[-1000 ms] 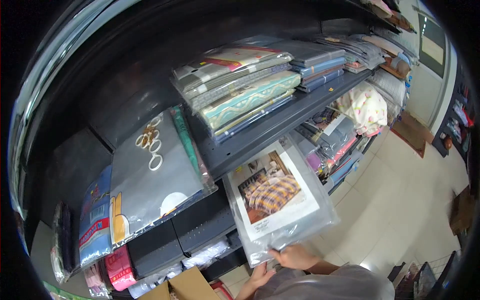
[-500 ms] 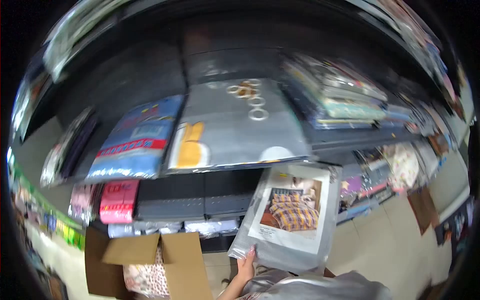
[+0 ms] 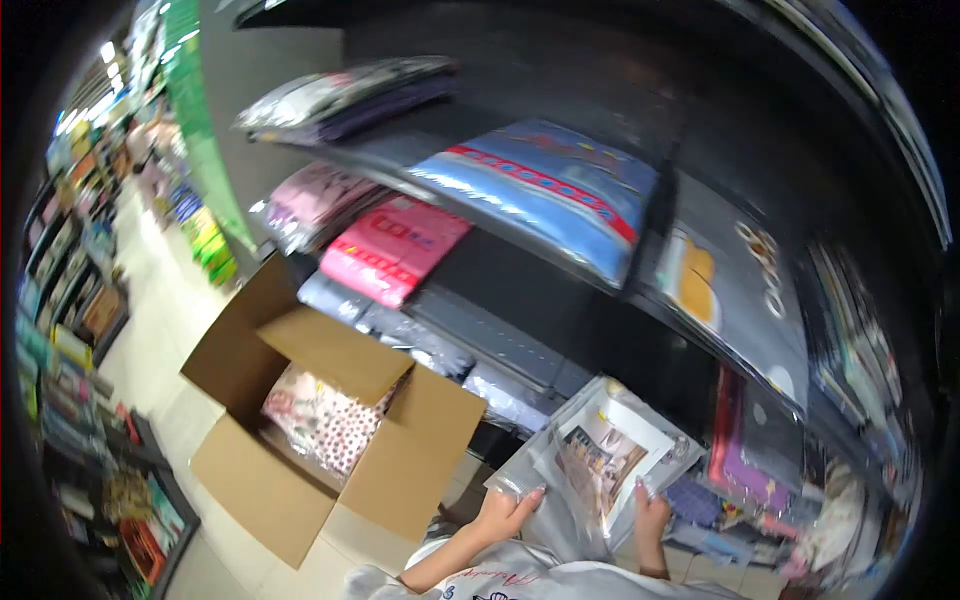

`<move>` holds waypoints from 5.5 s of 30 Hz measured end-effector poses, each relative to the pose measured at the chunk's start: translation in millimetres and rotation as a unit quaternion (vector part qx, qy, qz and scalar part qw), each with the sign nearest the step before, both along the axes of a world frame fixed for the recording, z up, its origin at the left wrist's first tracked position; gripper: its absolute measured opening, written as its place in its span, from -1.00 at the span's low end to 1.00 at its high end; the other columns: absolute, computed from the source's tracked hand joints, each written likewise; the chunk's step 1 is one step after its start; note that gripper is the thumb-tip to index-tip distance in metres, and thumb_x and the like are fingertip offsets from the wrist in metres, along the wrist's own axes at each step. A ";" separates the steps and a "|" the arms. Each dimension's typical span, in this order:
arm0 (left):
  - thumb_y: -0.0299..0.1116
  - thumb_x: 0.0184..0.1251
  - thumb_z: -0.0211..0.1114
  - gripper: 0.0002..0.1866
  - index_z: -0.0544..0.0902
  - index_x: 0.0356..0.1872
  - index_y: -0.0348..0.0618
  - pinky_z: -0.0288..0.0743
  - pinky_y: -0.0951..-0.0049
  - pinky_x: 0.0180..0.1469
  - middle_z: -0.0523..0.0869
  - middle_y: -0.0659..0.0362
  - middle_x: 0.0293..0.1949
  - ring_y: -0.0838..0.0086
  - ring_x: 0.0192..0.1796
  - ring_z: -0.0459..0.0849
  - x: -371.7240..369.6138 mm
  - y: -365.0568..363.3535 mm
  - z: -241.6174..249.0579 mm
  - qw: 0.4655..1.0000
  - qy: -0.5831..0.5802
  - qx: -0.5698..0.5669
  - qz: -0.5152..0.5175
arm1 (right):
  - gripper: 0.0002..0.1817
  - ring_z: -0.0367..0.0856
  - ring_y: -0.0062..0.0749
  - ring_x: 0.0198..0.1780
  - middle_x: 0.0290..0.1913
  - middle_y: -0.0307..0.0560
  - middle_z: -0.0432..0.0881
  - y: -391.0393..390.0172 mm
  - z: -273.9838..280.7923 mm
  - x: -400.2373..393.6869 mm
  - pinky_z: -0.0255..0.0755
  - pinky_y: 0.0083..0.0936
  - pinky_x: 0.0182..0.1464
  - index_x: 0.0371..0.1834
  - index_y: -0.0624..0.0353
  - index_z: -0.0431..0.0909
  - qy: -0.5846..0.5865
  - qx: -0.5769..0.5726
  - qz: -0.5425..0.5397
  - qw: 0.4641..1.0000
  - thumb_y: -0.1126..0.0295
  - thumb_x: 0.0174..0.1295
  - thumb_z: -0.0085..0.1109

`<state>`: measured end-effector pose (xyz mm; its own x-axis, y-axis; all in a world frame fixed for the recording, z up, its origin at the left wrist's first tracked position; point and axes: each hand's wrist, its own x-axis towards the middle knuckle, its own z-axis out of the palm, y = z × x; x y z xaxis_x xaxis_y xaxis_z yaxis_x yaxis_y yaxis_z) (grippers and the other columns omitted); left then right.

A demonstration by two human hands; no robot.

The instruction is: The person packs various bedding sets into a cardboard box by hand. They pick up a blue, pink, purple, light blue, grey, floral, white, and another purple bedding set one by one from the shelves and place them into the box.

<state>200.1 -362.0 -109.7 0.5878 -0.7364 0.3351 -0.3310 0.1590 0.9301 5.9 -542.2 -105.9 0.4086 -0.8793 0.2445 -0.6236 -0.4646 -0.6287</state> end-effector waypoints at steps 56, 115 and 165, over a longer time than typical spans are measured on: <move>-0.07 0.02 0.15 -0.28 0.13 0.16 -0.25 -0.08 0.06 0.20 0.06 -0.08 0.22 0.09 0.27 -0.02 246.1 218.5 -157.1 0.779 -0.062 0.449 0.434 | -0.59 0.32 -0.31 0.04 0.04 -0.17 0.32 169.6 -264.5 442.3 0.27 -0.18 0.00 0.03 0.10 0.22 -0.039 0.669 0.237 0.703 0.58 0.07 -0.02; -0.62 -0.33 0.10 -0.73 0.49 -0.44 -0.17 0.38 0.33 -0.24 0.52 0.15 -0.28 0.25 -0.18 0.47 -80.8 -54.6 -154.8 0.938 -0.285 0.190 -0.057 | -0.71 0.52 -0.19 -0.23 -0.29 0.07 0.54 52.0 -261.1 -254.2 0.37 -0.39 -0.19 -0.28 0.17 0.50 0.251 0.356 0.154 0.887 0.22 0.13 -0.15; -0.42 -0.32 -0.04 -0.83 0.12 -0.74 0.03 0.04 0.55 -0.33 0.13 0.35 -0.77 0.58 -0.56 0.14 -210.9 -128.3 92.8 0.713 0.589 -0.248 -0.290 | -0.35 0.01 -0.23 0.25 0.18 -0.10 0.18 -177.3 44.8 -176.2 -0.28 -0.23 0.26 0.14 0.07 0.18 0.105 -0.295 -0.060 0.948 -0.02 0.01 0.00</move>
<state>-10.8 -490.3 -16.9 0.3223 -0.9321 0.1651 0.8873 0.3583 0.2904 -170.2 -719.5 -61.0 0.4076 -0.6581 0.6331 -0.7771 -0.6140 -0.1379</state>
